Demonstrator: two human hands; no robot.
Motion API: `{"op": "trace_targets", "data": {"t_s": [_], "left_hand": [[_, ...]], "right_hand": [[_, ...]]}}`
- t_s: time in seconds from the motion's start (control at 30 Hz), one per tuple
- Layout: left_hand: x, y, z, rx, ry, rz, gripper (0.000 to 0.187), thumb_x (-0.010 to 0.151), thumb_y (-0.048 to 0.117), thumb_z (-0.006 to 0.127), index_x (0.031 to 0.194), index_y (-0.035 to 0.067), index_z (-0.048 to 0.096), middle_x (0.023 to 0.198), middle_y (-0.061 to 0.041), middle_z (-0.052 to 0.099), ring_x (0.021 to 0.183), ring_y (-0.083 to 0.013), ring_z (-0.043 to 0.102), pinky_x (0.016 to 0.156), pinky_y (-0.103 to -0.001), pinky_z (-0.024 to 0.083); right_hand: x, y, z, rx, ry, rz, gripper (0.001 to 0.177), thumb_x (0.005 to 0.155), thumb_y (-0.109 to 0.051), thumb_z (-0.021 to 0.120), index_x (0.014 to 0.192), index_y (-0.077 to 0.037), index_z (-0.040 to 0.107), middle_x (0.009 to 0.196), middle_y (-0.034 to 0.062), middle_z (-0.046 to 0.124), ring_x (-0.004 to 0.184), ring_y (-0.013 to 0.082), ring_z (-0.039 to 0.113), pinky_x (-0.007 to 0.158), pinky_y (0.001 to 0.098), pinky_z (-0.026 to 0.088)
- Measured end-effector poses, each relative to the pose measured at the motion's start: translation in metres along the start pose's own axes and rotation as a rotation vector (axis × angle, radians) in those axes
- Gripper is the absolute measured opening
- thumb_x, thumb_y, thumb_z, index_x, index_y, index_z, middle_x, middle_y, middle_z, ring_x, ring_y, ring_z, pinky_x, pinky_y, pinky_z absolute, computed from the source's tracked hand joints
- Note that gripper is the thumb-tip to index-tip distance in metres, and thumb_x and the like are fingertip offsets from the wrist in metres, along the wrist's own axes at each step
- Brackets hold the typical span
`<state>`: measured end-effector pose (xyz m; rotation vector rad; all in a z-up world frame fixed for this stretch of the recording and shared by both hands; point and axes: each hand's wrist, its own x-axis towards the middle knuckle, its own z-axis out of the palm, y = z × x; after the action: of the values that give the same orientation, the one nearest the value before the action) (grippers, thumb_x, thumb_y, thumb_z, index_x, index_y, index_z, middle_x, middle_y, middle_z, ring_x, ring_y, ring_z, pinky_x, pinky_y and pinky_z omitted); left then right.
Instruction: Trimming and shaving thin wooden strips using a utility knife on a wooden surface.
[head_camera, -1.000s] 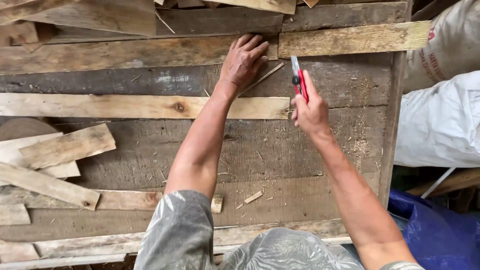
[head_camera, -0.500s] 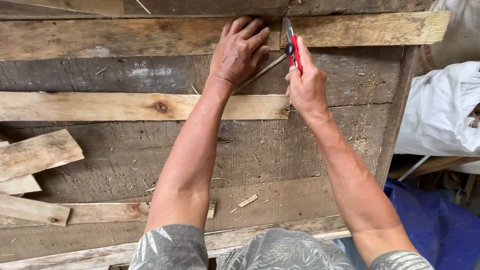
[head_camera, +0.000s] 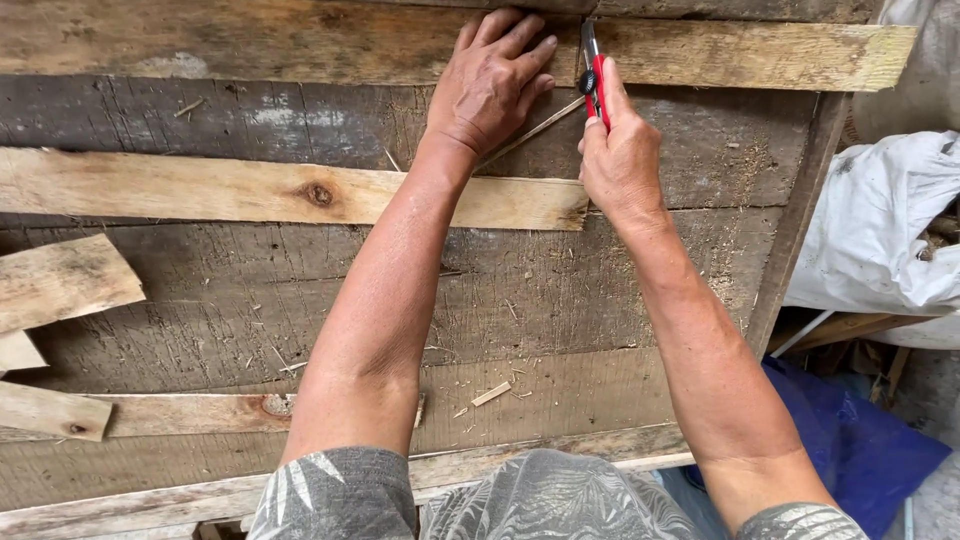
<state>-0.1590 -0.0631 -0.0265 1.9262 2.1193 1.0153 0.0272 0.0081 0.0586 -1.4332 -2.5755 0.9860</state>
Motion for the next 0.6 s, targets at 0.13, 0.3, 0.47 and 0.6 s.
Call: {"op": "trace_targets", "data": {"t_s": [0.13, 0.3, 0.47, 0.6], "left_hand": [[0.001, 0.001, -0.001, 0.011, 0.023, 0.024, 0.039, 0.098, 0.035, 0.075, 0.128, 0.01, 0.073, 0.134, -0.009, 0.064, 0.124, -0.0325, 0.049, 0.103, -0.051, 0.041], [0.002, 0.004, -0.006, -0.01, -0.003, -0.003, 0.035, 0.099, 0.031, 0.073, 0.128, 0.01, 0.073, 0.135, -0.01, 0.065, 0.125, -0.0318, 0.05, 0.105, -0.051, 0.039], [0.001, 0.001, 0.0, 0.025, 0.001, -0.014, 0.035, 0.099, 0.032, 0.071, 0.127, 0.012, 0.073, 0.13, -0.007, 0.067, 0.113, -0.0342, 0.057, 0.096, -0.048, 0.043], [0.003, 0.006, -0.008, 0.016, 0.022, 0.006, 0.033, 0.097, 0.03, 0.074, 0.123, 0.011, 0.074, 0.132, -0.006, 0.065, 0.117, -0.0325, 0.054, 0.099, -0.047, 0.042]], "right_hand": [[-0.001, 0.007, 0.006, -0.041, 0.025, -0.073, 0.059, 0.103, -0.007, 0.05, 0.159, -0.009, 0.035, 0.076, 0.0068, 0.073, 0.063, 0.0194, 0.067, 0.075, 0.0345, 0.06], [-0.014, 0.0, 0.01, -0.069, 0.027, -0.08, 0.059, 0.105, -0.003, 0.048, 0.162, -0.003, 0.03, 0.07, 0.0042, 0.063, 0.052, 0.0179, 0.053, 0.056, 0.0345, 0.053], [-0.023, -0.002, 0.014, -0.041, 0.028, -0.098, 0.059, 0.105, -0.001, 0.046, 0.161, -0.002, 0.028, 0.087, 0.0074, 0.074, 0.055, 0.0148, 0.055, 0.057, 0.0304, 0.055], [-0.026, 0.001, 0.017, -0.057, 0.05, -0.099, 0.06, 0.105, 0.0, 0.047, 0.161, -0.003, 0.025, 0.09, 0.0087, 0.076, 0.052, 0.0132, 0.056, 0.055, 0.0278, 0.058]]}}
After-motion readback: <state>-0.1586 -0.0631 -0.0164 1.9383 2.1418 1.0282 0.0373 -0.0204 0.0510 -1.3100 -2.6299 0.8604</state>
